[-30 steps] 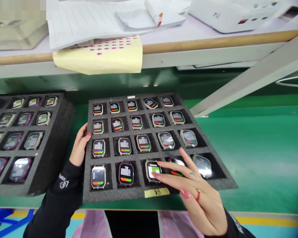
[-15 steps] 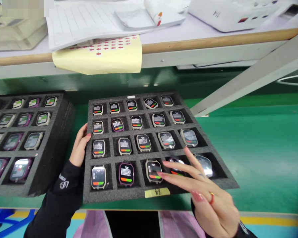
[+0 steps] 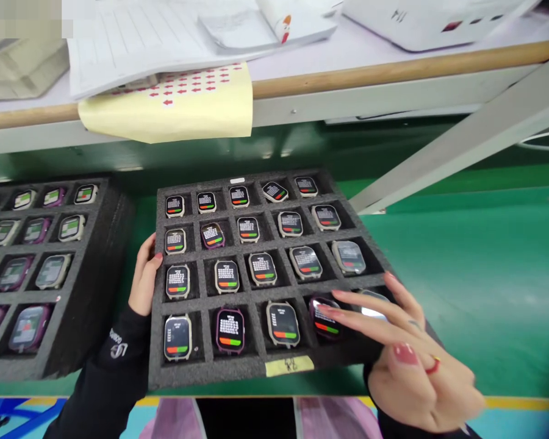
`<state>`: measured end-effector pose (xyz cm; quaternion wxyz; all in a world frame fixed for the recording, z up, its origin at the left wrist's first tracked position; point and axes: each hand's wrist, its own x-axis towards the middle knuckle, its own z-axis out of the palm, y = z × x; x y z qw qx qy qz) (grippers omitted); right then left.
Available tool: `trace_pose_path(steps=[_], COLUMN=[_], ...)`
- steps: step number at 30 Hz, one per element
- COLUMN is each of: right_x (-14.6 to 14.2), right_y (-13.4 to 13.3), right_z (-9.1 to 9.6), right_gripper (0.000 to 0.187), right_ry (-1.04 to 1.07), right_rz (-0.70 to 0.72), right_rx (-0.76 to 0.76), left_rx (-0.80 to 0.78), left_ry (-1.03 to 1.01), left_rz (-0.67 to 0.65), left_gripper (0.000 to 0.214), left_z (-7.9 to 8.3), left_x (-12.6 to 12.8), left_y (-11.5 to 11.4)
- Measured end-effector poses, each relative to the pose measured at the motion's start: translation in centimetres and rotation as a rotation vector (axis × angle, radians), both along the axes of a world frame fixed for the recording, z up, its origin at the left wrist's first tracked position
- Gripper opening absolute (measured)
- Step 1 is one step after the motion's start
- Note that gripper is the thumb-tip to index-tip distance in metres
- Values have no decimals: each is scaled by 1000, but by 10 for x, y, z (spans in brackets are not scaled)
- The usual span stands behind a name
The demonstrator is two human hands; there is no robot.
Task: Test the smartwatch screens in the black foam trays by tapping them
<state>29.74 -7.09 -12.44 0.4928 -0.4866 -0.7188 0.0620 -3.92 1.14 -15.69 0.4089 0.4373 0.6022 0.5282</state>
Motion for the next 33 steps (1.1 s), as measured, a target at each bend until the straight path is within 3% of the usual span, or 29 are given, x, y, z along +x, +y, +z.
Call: trace_pose_path(steps=[3,10,14,20,22,26,33], right_x=[0,4,-6,-44,-55,-63,-50], right_y=[0,11,10,-3,-5,-5,-10], right_z=[3,15,20,26,26,25,27], right_gripper=[40,31,44,48,49,48,46], right_ry=[22,-304,-241,-185,-198,-258,-127], right_rz=[57,247,357,677,733,717,619], right_rx=[10,-44,-128,-173,-162,-166,-125], left_rx=[8,3,18,-39,-86,-115,-86], left_ry=[-22,-19,-7,-69,-132,-198,-296], left_rz=[11,26,10,5,9,28,81], left_gripper=[48,47,48,54,58,60,66], left_z=[-3,-2,-1,2,4,4,0], left_x=[1,3,4,3,5,7,14], left_y=[1,0,0,-5,-15,-49,-115])
